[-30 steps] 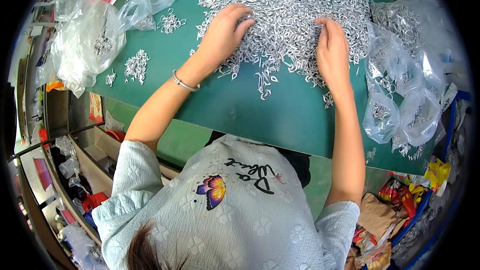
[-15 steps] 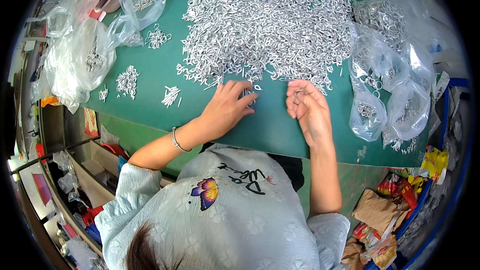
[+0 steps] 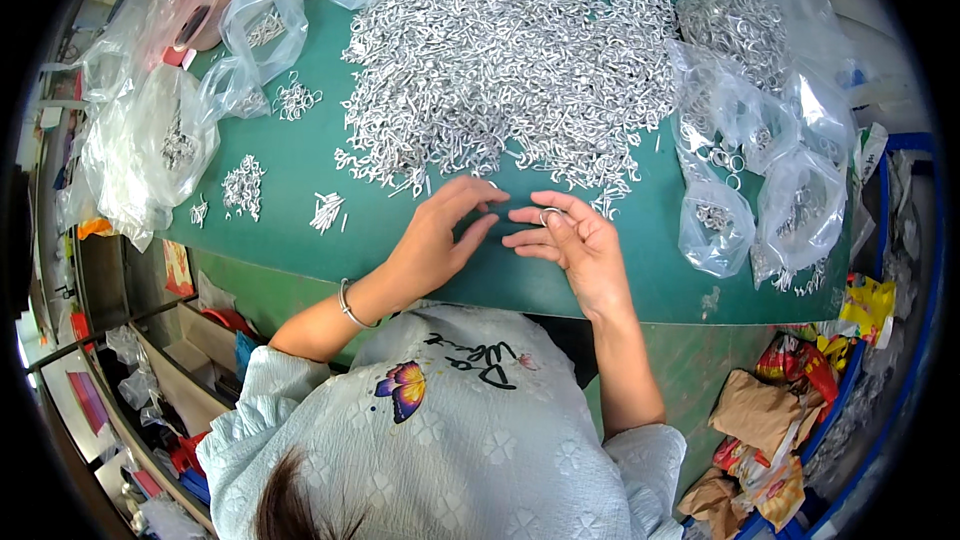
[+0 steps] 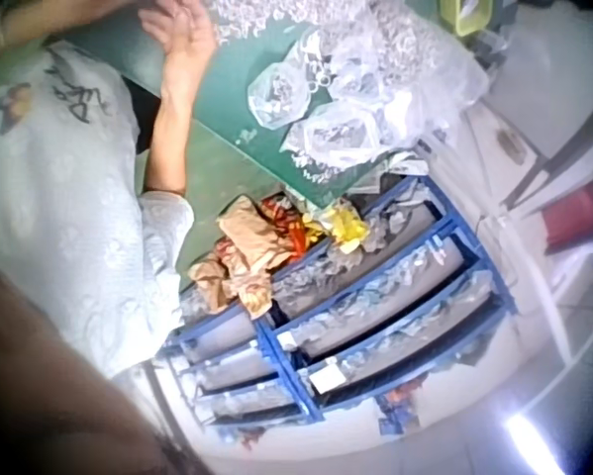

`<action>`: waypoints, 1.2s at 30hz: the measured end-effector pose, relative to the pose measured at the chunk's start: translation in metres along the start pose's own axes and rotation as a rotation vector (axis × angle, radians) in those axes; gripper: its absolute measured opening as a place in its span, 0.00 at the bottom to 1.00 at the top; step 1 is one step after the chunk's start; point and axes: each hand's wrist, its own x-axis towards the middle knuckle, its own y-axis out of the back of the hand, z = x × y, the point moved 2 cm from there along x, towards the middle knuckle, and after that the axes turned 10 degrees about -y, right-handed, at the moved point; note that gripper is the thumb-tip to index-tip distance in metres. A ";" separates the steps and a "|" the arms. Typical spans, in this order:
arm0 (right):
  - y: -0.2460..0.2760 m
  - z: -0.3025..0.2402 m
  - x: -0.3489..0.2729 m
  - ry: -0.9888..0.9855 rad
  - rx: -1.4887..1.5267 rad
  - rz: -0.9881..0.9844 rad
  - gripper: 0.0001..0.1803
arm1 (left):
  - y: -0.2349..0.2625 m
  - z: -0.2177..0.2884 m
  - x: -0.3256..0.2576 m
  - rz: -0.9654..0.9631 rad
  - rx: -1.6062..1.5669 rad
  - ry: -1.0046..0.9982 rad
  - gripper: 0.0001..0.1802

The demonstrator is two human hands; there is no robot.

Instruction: The person sorts small metal rings and pins by hand, separating them from a large pile into smaller groups and placing specific hardware into plastic bags.

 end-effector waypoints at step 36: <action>0.008 -0.042 0.055 0.842 -1.533 0.606 0.14 | 0.004 -0.046 0.045 -0.111 0.934 -0.168 0.23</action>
